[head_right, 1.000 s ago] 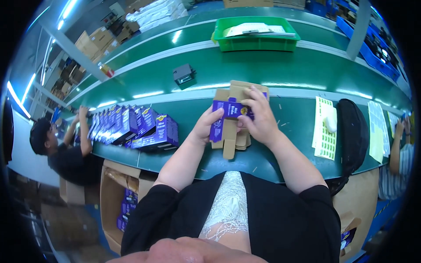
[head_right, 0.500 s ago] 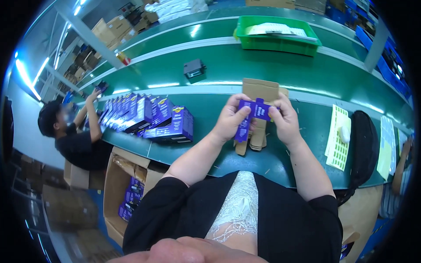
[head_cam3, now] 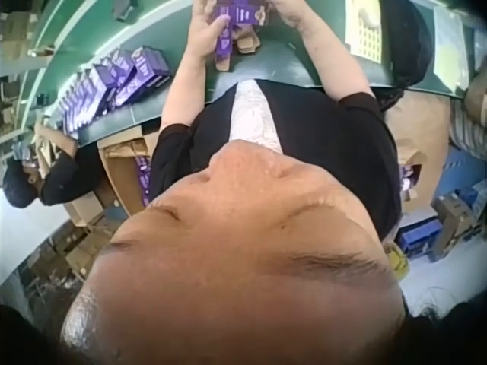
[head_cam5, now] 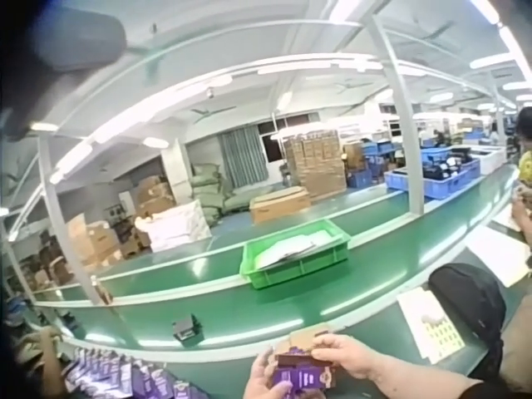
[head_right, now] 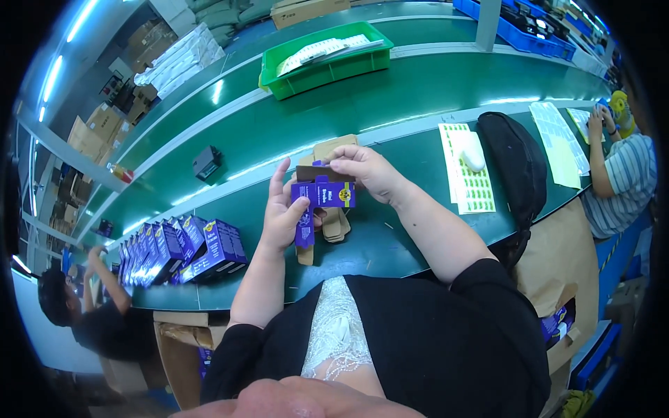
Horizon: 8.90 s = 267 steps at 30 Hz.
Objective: Packaging products into cardboard inserts at a factory assembly line.
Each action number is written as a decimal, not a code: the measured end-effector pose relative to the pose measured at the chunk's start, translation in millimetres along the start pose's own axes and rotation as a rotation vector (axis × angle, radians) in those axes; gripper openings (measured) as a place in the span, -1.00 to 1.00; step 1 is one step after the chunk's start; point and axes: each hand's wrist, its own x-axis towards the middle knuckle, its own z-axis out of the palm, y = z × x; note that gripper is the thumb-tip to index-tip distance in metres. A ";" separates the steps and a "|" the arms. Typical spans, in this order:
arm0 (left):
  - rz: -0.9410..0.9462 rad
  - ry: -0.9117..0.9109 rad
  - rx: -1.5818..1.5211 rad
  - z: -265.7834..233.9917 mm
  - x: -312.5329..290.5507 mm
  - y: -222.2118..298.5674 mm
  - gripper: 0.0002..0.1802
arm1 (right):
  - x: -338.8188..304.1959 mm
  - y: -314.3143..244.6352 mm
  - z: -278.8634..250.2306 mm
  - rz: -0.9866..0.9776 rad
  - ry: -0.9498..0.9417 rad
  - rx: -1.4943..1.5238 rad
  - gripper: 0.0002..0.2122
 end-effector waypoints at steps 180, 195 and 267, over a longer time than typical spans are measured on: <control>0.295 0.224 0.254 6.3 -16.2 -15.9 -0.62 | -15.7 16.5 37.7 -1.058 0.069 -1.055 -0.82; 0.738 0.347 1.224 28.1 -63.3 49.6 -0.50 | -0.8 25.0 15.8 -0.584 -0.058 -0.108 -0.69; -0.034 0.122 0.037 4.7 -1.9 -1.9 -0.34 | 4.9 15.2 13.8 -0.223 0.065 -0.290 -0.80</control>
